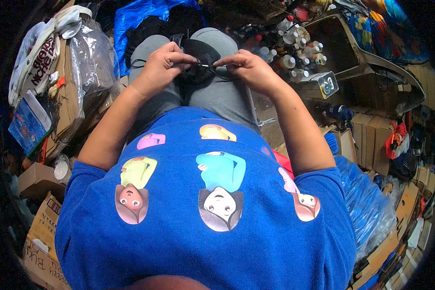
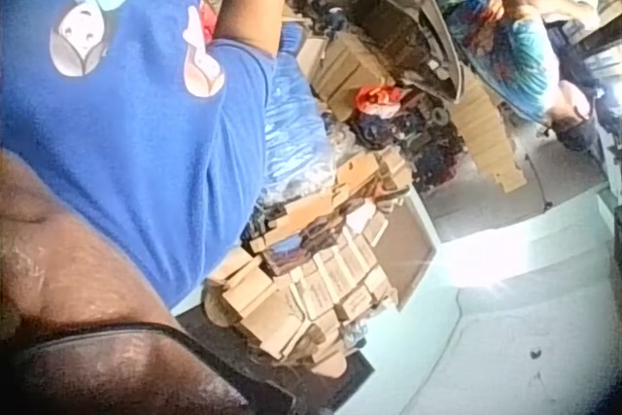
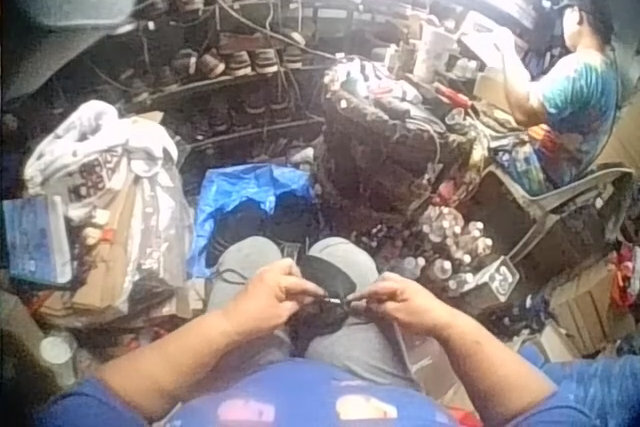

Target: Hand-sewing a black shoe component with a needle and thread.

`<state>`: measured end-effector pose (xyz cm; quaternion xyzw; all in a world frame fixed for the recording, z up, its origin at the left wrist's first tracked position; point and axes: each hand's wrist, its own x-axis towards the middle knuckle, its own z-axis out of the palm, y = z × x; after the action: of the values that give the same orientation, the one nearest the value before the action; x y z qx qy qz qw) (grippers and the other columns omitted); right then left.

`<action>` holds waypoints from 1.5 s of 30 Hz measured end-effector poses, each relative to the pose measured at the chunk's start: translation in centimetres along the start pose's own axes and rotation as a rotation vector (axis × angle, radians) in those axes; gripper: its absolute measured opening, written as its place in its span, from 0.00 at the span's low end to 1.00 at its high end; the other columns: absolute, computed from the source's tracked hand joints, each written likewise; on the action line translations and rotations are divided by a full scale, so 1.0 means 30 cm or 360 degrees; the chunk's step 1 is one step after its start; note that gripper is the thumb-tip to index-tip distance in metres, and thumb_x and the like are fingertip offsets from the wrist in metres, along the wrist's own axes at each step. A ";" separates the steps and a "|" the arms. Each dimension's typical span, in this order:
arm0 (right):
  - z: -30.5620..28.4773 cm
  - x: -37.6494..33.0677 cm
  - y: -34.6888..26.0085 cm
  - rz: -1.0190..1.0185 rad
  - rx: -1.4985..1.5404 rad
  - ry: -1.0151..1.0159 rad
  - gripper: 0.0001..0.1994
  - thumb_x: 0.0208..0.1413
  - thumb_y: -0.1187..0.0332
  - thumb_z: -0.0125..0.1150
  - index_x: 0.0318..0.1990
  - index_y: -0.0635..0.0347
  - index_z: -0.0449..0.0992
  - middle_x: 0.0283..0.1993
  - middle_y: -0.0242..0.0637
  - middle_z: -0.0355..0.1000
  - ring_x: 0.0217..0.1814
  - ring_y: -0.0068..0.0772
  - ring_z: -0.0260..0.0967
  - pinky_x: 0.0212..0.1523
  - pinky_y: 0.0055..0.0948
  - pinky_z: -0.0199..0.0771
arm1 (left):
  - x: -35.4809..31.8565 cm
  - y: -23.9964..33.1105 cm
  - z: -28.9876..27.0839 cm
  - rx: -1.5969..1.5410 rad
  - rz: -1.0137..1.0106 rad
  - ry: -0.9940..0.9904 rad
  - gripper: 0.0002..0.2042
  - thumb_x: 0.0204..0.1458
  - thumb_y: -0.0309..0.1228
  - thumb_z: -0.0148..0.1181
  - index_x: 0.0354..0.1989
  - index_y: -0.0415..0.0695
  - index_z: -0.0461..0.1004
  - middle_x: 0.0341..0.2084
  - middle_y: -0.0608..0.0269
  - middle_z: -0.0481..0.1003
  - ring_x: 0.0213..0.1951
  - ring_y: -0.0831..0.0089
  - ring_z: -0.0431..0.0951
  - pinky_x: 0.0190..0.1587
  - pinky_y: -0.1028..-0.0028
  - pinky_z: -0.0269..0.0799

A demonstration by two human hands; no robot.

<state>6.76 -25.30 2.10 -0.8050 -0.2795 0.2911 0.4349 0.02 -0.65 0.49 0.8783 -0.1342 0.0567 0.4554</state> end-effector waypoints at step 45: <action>-0.025 0.023 0.001 0.0090 0.0546 0.0106 0.06 0.47 0.71 0.66 0.27 0.58 0.73 0.28 0.23 0.67 0.31 0.15 0.61 0.34 0.18 0.62 | 0.028 -0.013 -0.025 -0.0082 -0.0035 -0.0025 0.04 0.41 0.24 0.63 0.26 0.40 0.75 0.25 0.64 0.71 0.34 0.73 0.70 0.40 0.75 0.65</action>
<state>7.75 -25.23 2.27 -0.7358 -0.1883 0.3198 0.5665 0.97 0.04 0.82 0.8680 -0.1296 0.0413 0.4775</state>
